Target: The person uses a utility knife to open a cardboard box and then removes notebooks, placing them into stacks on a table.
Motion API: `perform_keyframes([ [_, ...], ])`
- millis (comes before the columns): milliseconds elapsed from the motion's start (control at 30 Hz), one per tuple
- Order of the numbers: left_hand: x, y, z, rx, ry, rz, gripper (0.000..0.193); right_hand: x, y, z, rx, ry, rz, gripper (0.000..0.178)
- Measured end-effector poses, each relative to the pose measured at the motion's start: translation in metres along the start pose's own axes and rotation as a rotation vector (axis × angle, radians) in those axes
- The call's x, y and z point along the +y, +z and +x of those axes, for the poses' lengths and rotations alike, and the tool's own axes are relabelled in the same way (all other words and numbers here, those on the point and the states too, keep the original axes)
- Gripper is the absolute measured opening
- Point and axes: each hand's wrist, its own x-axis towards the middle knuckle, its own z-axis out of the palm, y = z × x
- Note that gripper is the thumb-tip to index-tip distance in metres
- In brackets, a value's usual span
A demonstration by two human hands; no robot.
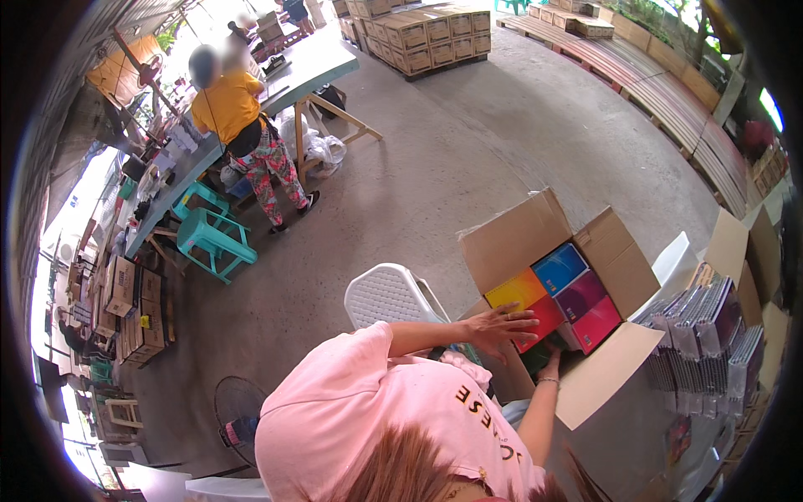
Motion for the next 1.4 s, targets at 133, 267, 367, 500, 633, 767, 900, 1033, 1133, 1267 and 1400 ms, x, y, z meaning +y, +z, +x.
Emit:
perform_keyframes([
  [133,0.002,-0.004,0.006,-0.001,0.022,0.017,0.103,-0.002,-0.012,0.017,0.009,-0.023,-0.069,0.045],
  [267,0.001,-0.003,0.005,-0.031,0.009,0.005,0.101,0.0,-0.011,0.008,0.044,-0.055,-0.099,0.044],
  [367,0.001,-0.002,0.004,-0.053,0.002,0.016,0.1,-0.006,0.001,-0.004,0.004,-0.013,-0.051,0.043],
  [500,-0.001,-0.002,0.006,-0.056,0.011,0.043,0.1,-0.009,0.009,-0.006,0.019,-0.006,-0.011,0.044],
  [633,-0.002,0.0,0.001,-0.014,0.012,0.01,0.1,-0.003,0.007,-0.003,0.061,-0.007,-0.066,0.043],
  [767,-0.002,-0.001,0.008,-0.012,0.038,0.036,0.1,-0.002,-0.029,0.035,-0.013,0.004,-0.092,0.049],
  [900,-0.003,0.001,0.012,-0.011,0.047,-0.006,0.101,0.001,-0.039,0.041,-0.056,-0.034,-0.114,0.055],
  [1033,-0.005,0.008,-0.002,-0.014,0.002,0.003,0.101,0.003,-0.002,0.008,-0.033,-0.064,-0.139,0.057],
  [1133,-0.005,0.007,0.002,-0.029,0.014,0.011,0.1,-0.003,-0.001,0.005,-0.038,-0.074,-0.119,0.059],
  [1267,-0.005,0.004,0.004,-0.023,0.022,-0.001,0.099,-0.001,-0.007,0.011,-0.06,-0.082,-0.119,0.059],
  [1400,-0.003,0.002,0.007,-0.041,0.025,0.0,0.099,-0.002,-0.014,0.018,0.006,-0.021,-0.063,0.054],
])
